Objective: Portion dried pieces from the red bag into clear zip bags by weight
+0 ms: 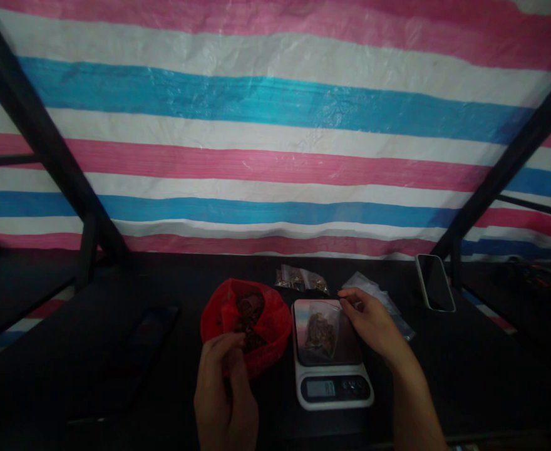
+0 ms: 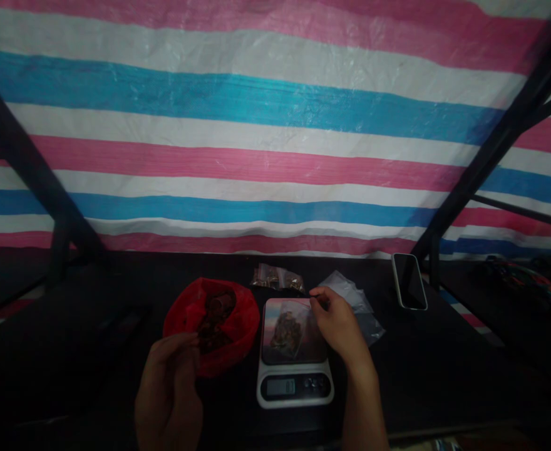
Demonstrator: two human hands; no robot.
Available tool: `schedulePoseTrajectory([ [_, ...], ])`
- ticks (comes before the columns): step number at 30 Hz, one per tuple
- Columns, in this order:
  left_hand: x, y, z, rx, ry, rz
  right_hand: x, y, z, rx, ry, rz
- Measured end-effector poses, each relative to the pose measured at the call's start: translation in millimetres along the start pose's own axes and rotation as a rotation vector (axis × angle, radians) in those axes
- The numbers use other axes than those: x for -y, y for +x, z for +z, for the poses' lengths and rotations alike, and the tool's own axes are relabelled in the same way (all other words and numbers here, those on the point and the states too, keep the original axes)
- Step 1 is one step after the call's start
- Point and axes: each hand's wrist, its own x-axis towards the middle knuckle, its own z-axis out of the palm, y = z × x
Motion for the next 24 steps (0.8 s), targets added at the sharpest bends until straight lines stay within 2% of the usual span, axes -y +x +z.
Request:
schedulePoseTrajectory([
  [10, 2, 3, -4, -0.016, 0.011, -0.016, -5, 1, 7, 0.005, -0.006, 0.016],
  [14, 1, 0, -2, 0.04, -0.059, -0.065, 7, -2, 7, 0.054, 0.019, 0.004],
  [16, -3, -3, 1, 0.113, -0.125, -0.124, 23, -7, 8, 0.133, 0.067, -0.037],
  [21, -28, -11, 9, 0.32, -0.335, -0.415, 74, -28, 25, 0.476, 0.291, -0.164],
  [24, -39, -9, 13, 0.307, -0.441, -0.586, 99, -40, 48, 0.591, 0.403, -0.172],
])
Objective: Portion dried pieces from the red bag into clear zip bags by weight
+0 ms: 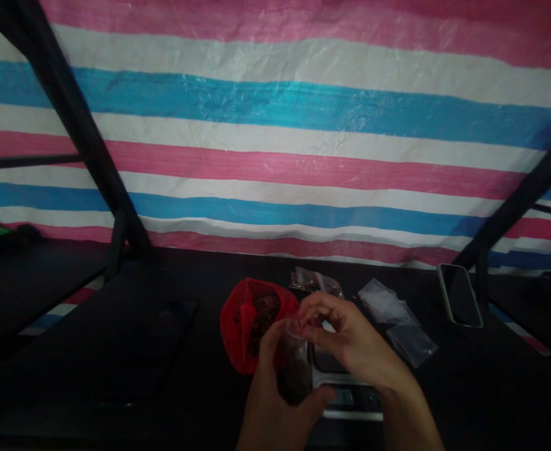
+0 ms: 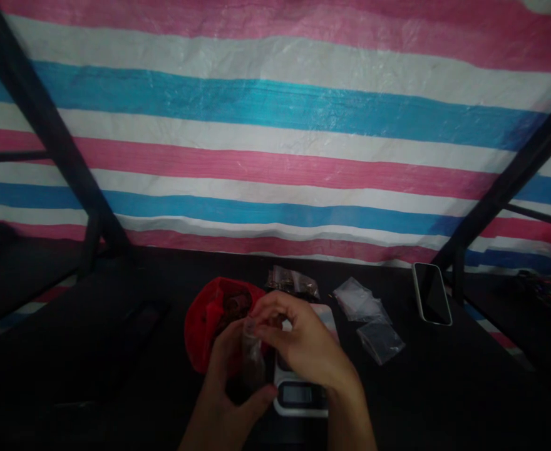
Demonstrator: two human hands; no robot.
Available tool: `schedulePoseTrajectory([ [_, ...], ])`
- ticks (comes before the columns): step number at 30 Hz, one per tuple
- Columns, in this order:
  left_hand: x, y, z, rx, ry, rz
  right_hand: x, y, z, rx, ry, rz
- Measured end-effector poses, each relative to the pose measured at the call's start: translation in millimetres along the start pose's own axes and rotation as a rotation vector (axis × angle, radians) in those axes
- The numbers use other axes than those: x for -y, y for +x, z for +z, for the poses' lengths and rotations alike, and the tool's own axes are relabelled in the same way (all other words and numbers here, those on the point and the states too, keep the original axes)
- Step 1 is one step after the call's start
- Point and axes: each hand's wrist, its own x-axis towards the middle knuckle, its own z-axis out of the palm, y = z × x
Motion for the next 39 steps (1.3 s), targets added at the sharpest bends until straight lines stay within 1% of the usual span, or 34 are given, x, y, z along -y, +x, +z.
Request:
schedulePoseTrajectory([
  [3, -6, 8, -2, -0.056, -0.064, -0.117, 0, 14, 24, 0.124, 0.084, 0.039],
  [4, -7, 13, -5, -0.077, -0.087, -0.144, -4, 20, 30, 0.118, 0.093, 0.037],
  [5, -7, 17, -8, -0.104, -0.108, -0.166, -9, 27, 34, 0.07, 0.076, 0.022],
  [6, -7, 22, -13, -0.138, -0.127, -0.178, -16, 34, 37, -0.018, 0.02, -0.001],
  [8, -5, 28, -21, -0.195, -0.135, -0.176, -32, 49, 42, -0.238, -0.206, -0.036],
  [9, -4, 30, -25, -0.206, -0.126, -0.166, -40, 55, 44, -0.29, -0.347, -0.027],
  [11, -2, 32, -32, -0.201, -0.119, -0.146, -55, 64, 50, -0.332, -0.48, 0.007],
  [12, -1, 32, -35, -0.185, -0.126, -0.147, -61, 67, 52, -0.339, -0.509, 0.028],
  [16, 4, 33, -42, -0.096, -0.209, -0.187, -72, 71, 59, -0.356, -0.534, 0.081],
  [18, 8, 35, -42, -0.103, -0.241, -0.172, -70, 71, 57, -0.348, -0.506, 0.086],
  [21, 12, 39, -42, -0.127, -0.247, -0.104, -61, 68, 50, -0.324, -0.425, 0.074],
  [26, 12, 43, -39, -0.071, -0.192, -0.039, -34, 56, 39, -0.257, -0.15, -0.007],
  [28, 10, 43, -36, -0.051, -0.179, -0.027, -21, 49, 40, -0.231, -0.108, -0.035],
  [31, 8, 43, -32, -0.017, -0.209, 0.005, -5, 40, 45, -0.179, -0.113, -0.037],
  [33, 8, 44, -30, 0.008, -0.224, 0.01, 1, 35, 50, -0.146, -0.135, -0.021],
  [37, 10, 43, -28, -0.006, -0.175, -0.023, 1, 27, 55, -0.153, -0.279, 0.016],
  [39, 11, 42, -27, -0.022, -0.145, -0.043, -1, 25, 55, -0.162, -0.347, 0.008],
])
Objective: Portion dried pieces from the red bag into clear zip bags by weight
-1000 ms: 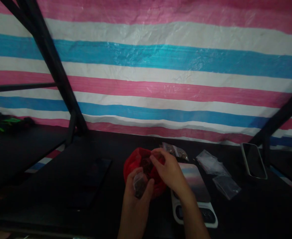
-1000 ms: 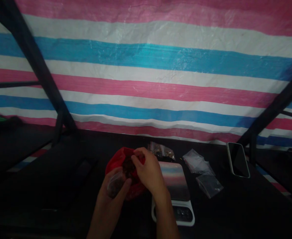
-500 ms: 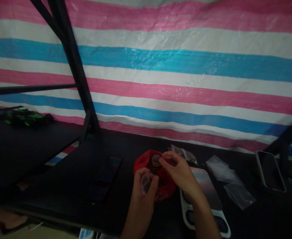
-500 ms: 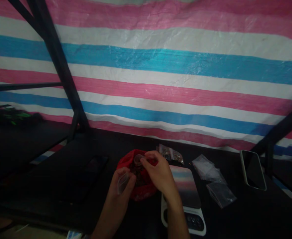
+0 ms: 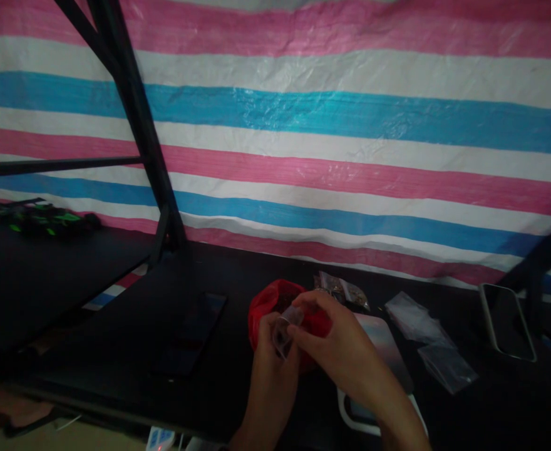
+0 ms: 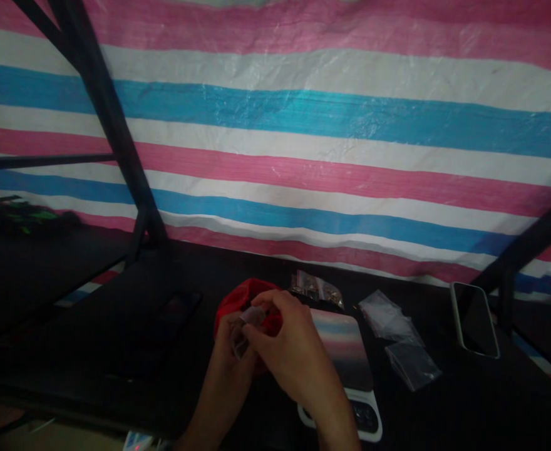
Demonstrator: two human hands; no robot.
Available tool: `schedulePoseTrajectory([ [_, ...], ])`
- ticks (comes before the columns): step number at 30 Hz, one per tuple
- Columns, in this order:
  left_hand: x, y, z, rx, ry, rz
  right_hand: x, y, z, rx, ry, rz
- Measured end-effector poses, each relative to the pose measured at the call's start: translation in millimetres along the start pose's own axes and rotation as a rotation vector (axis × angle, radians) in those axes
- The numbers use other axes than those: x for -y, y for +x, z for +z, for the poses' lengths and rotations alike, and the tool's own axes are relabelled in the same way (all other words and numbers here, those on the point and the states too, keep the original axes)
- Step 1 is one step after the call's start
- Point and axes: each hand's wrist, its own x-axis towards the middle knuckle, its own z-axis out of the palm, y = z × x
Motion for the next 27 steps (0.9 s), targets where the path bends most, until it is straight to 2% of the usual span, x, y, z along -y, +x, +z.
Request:
schedulePoseTrajectory([
  [2, 1, -1, 1, -0.014, 0.034, -0.006, 0, -2, 0, -0.014, -0.043, -0.005],
  [6, 4, -1, 1, -0.052, 0.09, 0.071, 5, -5, -1, -0.022, -0.09, -0.034],
  [11, 2, -1, 6, -0.045, 0.027, 0.076, 10, -8, -1, 0.019, -0.004, -0.152],
  [17, -4, 1, 9, -0.04, -0.013, 0.057, 7, -7, -2, -0.008, 0.032, -0.178],
  [20, -3, 2, 9, -0.086, 0.011, 0.072, -2, -1, -2, -0.114, 0.063, -0.151],
  [23, -2, 2, 10, -0.115, 0.046, 0.114, -18, 8, 2, -0.216, 0.11, -0.064],
  [27, -6, 1, 10, -0.143, 0.08, 0.163, -40, 18, 9, -0.184, 0.063, 0.017],
])
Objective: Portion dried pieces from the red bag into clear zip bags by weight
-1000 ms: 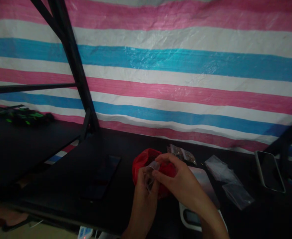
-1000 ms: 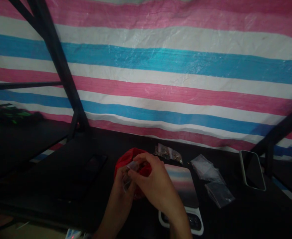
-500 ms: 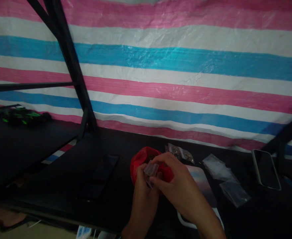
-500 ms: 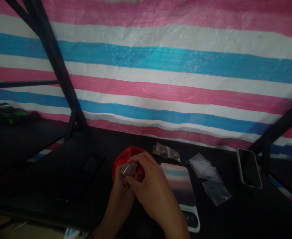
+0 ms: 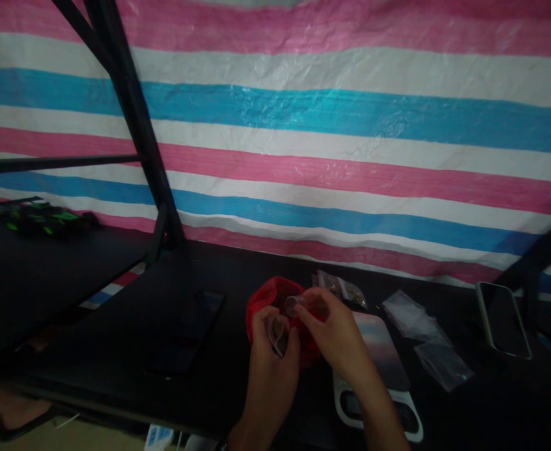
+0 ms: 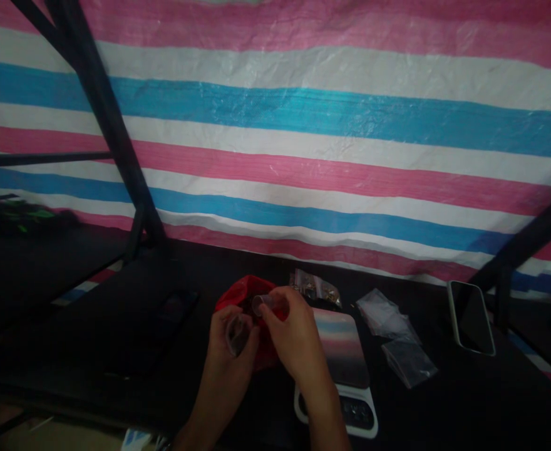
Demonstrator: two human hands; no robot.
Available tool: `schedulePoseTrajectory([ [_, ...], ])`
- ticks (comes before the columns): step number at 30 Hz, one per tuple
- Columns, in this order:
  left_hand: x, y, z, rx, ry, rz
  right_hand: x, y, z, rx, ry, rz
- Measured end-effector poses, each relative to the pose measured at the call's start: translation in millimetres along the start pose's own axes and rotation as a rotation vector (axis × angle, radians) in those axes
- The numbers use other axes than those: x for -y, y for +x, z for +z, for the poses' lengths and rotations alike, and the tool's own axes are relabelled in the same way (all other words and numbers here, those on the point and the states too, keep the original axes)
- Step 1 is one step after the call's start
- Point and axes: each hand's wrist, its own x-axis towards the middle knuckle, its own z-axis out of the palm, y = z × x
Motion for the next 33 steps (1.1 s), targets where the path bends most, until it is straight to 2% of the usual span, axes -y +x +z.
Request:
schedulePoseTrajectory([
  [3, -1, 0, -3, -0.023, -0.023, 0.059, -1, 1, 1, 0.006, -0.077, -0.065],
  [5, 0, 0, -7, 0.01, -0.042, 0.077, 6, -2, -2, 0.024, -0.066, -0.142],
  [7, 3, -1, -10, 0.09, -0.049, 0.08, 14, -6, -7, 0.133, -0.013, -0.181],
  [9, 4, -3, -12, 0.147, -0.064, 0.091, 19, -10, -11, 0.27, 0.046, -0.153],
  [12, 4, -6, -11, 0.152, -0.103, 0.105, 20, -15, -16, 0.355, 0.094, -0.111],
  [14, 2, -7, -9, 0.176, -0.132, 0.101, 20, -15, -23, 0.324, 0.092, -0.125],
  [16, 1, -7, -8, 0.196, -0.172, 0.1, 20, -13, -33, 0.237, 0.098, -0.118],
  [19, 2, -6, -8, 0.19, -0.2, 0.116, 19, -10, -57, 0.024, 0.151, -0.05],
  [23, 5, -4, -15, 0.151, -0.128, 0.201, 19, -15, -91, -0.222, 0.118, -0.011],
  [26, 5, -5, -19, 0.117, -0.052, 0.248, 22, -23, -105, -0.228, 0.116, 0.004],
  [28, 3, -11, -17, 0.152, 0.016, 0.227, 25, -27, -106, -0.189, 0.139, 0.02],
  [33, 2, -35, 7, 0.351, 0.032, -0.019, 30, -26, -89, -0.134, 0.209, 0.049],
])
